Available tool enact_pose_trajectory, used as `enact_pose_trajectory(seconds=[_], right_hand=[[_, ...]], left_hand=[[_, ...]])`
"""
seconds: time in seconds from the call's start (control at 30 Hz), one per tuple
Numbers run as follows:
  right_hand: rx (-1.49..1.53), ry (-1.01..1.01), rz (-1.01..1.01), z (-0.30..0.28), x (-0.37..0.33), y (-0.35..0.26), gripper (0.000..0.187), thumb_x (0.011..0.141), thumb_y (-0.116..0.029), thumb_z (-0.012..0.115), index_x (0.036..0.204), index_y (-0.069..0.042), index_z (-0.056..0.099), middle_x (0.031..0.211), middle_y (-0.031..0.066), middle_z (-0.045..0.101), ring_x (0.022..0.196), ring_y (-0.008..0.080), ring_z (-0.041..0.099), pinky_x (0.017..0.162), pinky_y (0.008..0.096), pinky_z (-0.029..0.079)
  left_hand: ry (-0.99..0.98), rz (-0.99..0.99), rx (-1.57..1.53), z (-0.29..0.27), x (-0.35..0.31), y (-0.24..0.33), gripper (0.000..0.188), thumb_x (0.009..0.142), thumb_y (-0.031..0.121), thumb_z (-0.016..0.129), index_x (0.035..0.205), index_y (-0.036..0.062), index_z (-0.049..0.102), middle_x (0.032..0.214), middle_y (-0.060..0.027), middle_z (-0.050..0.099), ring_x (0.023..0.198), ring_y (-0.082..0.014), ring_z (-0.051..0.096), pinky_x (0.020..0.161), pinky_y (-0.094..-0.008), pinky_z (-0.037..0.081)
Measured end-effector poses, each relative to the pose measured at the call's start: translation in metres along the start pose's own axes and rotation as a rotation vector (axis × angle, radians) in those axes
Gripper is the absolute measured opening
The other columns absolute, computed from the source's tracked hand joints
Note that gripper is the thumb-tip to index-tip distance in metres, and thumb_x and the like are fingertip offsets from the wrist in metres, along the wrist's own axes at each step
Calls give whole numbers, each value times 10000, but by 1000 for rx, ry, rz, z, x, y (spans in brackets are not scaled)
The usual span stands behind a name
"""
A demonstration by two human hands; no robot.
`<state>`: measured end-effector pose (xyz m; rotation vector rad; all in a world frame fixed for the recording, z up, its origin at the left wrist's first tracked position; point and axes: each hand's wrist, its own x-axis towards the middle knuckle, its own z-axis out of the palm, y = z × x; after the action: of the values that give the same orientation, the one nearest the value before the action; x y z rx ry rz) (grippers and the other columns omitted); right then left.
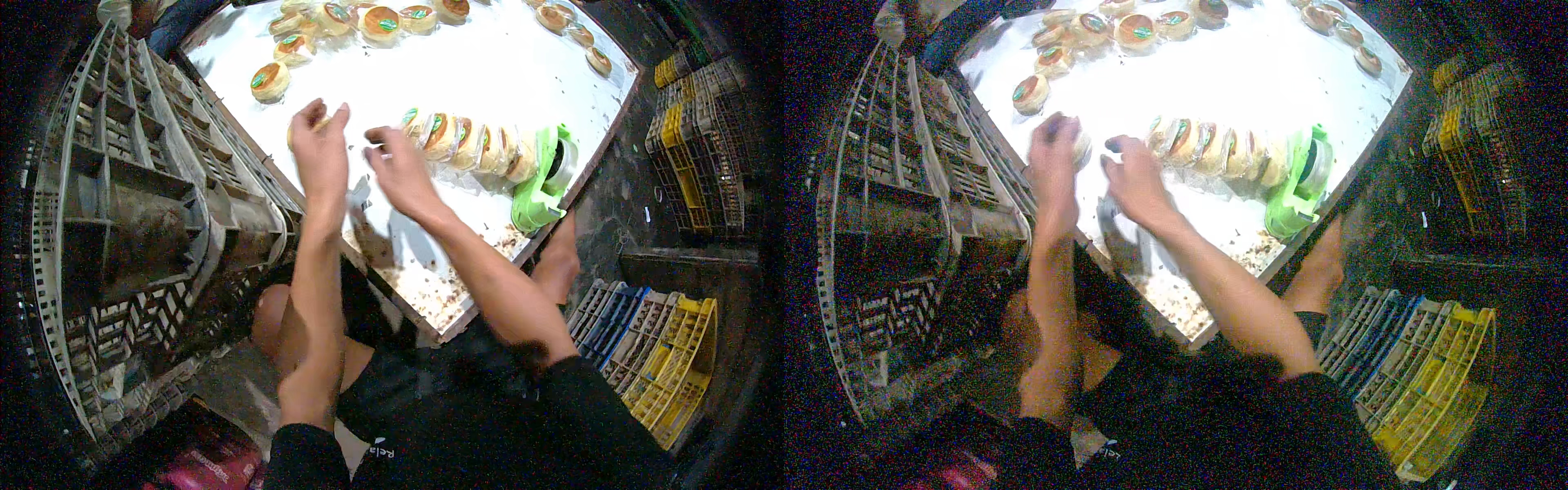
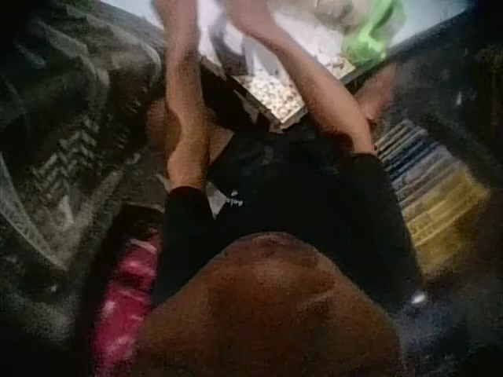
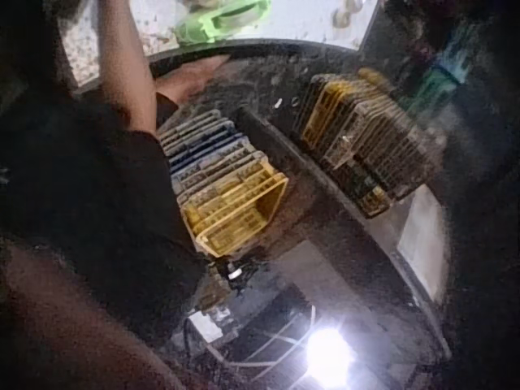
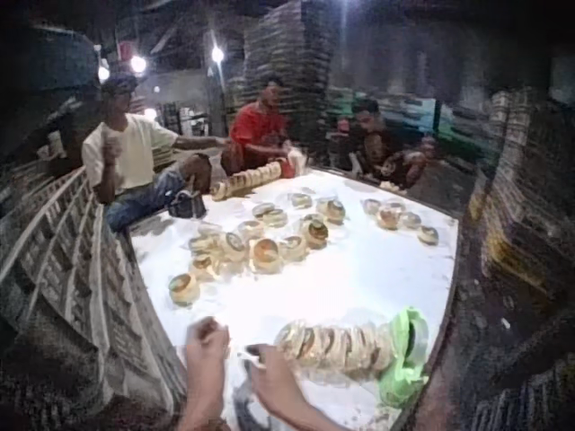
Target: The person wraps individual round pastries in clear plastic film using a handheld dispenser, then places the wrapped items into a nearby crate. The process is repeated for multiple pastries on a white table.
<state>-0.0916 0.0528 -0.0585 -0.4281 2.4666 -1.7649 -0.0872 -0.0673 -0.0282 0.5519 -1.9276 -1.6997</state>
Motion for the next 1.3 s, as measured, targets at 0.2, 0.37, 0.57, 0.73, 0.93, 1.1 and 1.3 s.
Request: enact_pose_trajectory(seconds=[0.2,0.37,0.57,0.73,0.93,1.1,1.3], right_hand=[[-458,247,264,111,47,3,595,794,-411,698,1123,56,533,1092,234,588,1144,408,472,915,533,383],[-128,144,317,126,79,-1,685,811,-367,687,1238,4,301,1077,226,605,1067,397,551,887,517,426],[641,121,309,-9,4,-11,625,914,-316,600,1362,-50,254,1248,230,531,1044,282,595,881,396,508],[426,104,149,-41,-59,-33,689,859,-255,697,1329,24,279,1240,205,472,1123,267,538,945,374,469],[265,298,-47,-72,-86,-71,342,986,-292,506,1146,11,482,1018,145,590,975,233,576,885,348,457],[147,421,-119,-110,-115,-81,230,999,-210,503,945,-14,612,874,66,645,849,142,597,812,284,467],[526,373,-30,-129,-126,-80,194,1016,-215,458,1011,-42,546,860,104,663,821,175,652,782,322,535]], left_hand=[[45,36,-139,-39,-17,48,458,895,190,647,1223,-80,475,1131,-162,566,1046,-213,540,926,-327,439],[11,2,-263,-50,-14,57,461,903,184,646,1235,-78,462,1132,-171,566,1063,-201,530,941,-322,429],[84,79,-230,-47,-15,45,575,917,258,632,1297,-98,389,1281,-248,490,1210,-281,473,1011,-364,384],[-249,-169,-20,-34,-43,30,528,991,392,460,1130,-109,550,1099,-232,628,1025,-295,612,899,-359,459],[-203,193,-40,-9,-96,51,353,1011,283,455,1006,-32,613,951,-156,626,852,-265,606,761,-356,473],[-142,671,-8,6,-131,51,177,1000,164,490,956,11,569,846,-69,583,858,-164,561,791,-305,480],[-397,78,-200,15,-146,72,203,1002,185,490,901,19,545,755,-14,539,718,-87,523,664,-229,461]])
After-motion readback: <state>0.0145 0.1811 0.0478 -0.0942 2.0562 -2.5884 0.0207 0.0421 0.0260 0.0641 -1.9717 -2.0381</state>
